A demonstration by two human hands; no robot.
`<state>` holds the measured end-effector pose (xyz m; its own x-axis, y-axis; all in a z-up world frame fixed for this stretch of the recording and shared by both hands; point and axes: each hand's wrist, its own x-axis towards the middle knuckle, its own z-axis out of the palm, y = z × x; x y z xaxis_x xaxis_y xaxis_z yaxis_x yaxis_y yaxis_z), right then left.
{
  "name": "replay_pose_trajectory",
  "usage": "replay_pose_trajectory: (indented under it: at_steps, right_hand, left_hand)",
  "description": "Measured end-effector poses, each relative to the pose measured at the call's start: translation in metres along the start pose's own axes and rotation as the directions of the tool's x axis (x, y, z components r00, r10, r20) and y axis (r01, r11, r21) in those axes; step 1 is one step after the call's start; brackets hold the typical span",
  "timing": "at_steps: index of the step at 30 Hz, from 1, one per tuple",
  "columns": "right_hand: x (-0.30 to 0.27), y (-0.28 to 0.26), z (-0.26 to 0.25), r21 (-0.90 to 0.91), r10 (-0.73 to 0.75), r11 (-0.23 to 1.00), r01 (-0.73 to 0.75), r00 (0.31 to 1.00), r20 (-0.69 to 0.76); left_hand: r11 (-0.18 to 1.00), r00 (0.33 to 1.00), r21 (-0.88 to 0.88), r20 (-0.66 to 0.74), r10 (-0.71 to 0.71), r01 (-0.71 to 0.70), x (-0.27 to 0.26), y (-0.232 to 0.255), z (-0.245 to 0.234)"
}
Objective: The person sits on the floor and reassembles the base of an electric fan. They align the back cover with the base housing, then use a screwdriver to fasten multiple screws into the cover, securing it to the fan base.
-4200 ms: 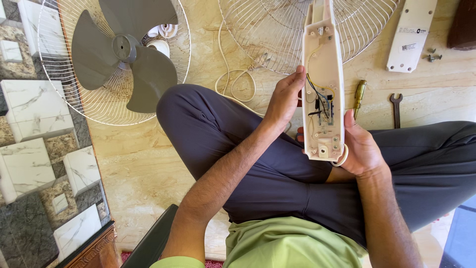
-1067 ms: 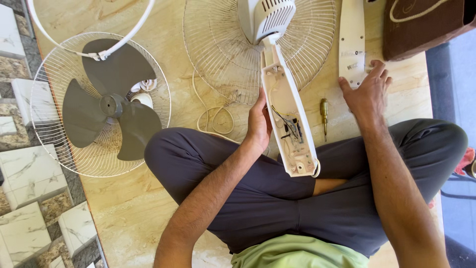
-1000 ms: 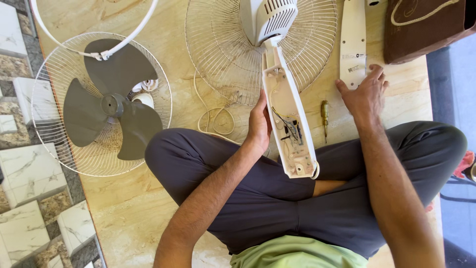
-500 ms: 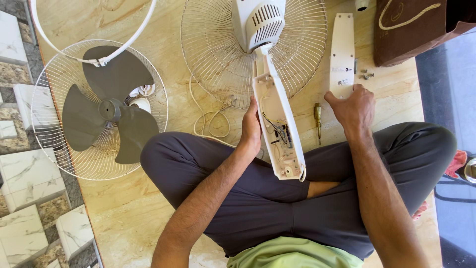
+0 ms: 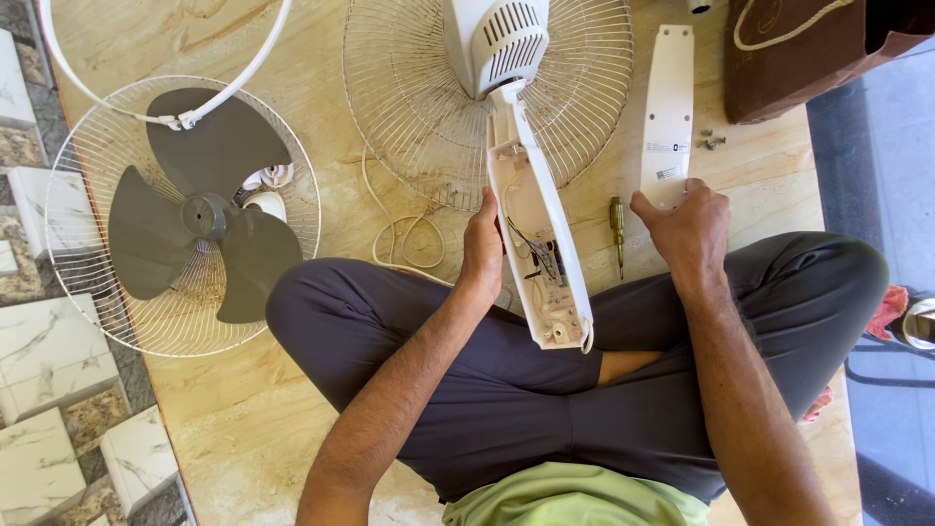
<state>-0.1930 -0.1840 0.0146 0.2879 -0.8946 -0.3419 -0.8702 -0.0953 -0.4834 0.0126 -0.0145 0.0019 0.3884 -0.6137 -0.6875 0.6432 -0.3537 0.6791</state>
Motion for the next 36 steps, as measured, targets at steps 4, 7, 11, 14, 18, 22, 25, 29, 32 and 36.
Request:
replay_pose_trajectory:
  at_steps: [4, 7, 11, 14, 18, 22, 25, 29, 32, 36]
  right_hand:
    - [0.001, 0.000, 0.005, 0.012, -0.072, 0.997, 0.072, 0.997, -0.039]
    - [0.002, 0.003, 0.007, 0.034, -0.034, 0.999, 0.034, 0.999, -0.003]
    - [0.004, 0.002, 0.002, -0.026, 0.004, 1.000, -0.003, 1.000, 0.019]
    - [-0.006, -0.003, -0.004, -0.024, -0.104, 0.994, 0.103, 0.993, -0.056]
    - [-0.026, -0.009, -0.022, 0.018, -0.133, 0.991, 0.135, 0.987, -0.086]
    - [-0.053, -0.012, -0.035, -0.012, -0.156, 0.988, 0.156, 0.984, -0.090]
    - [-0.080, -0.013, -0.042, -0.086, -0.285, 0.958, 0.274, 0.943, -0.173]
    - [-0.116, -0.018, -0.054, -0.060, -0.421, 0.906, 0.418, 0.881, -0.218]
    - [-0.139, -0.031, -0.061, -0.001, -0.451, 0.890, 0.456, 0.878, -0.161]
    - [-0.173, -0.050, -0.063, 0.028, -0.445, 0.892, 0.450, 0.889, -0.111]
  left_hand:
    - [0.999, 1.000, -0.031, 0.001, 0.008, -0.008, 0.000, 0.003, 0.002]
    - [1.000, 1.000, 0.000, -0.013, -0.003, 0.003, -0.002, 0.004, 0.001]
    - [0.999, 1.000, 0.036, -0.004, -0.010, 0.010, -0.005, 0.010, 0.003]
    - [0.997, 0.998, 0.032, 0.016, 0.064, -0.064, -0.008, 0.013, 0.003]
    - [0.993, 0.995, 0.062, 0.038, 0.095, -0.098, -0.011, 0.017, 0.003]
    - [0.992, 0.999, 0.119, 0.029, 0.045, -0.048, -0.008, 0.018, 0.002]
    - [0.990, 0.997, 0.112, 0.015, 0.079, -0.080, -0.009, 0.021, 0.006]
    - [0.888, 0.920, 0.353, -0.146, 0.363, -0.294, -0.027, 0.034, 0.009]
    - [0.754, 0.770, 0.323, -0.104, 0.629, -0.572, -0.048, 0.051, 0.012]
    - [0.731, 0.722, -0.066, 0.115, 0.682, -0.680, -0.071, 0.067, 0.013]
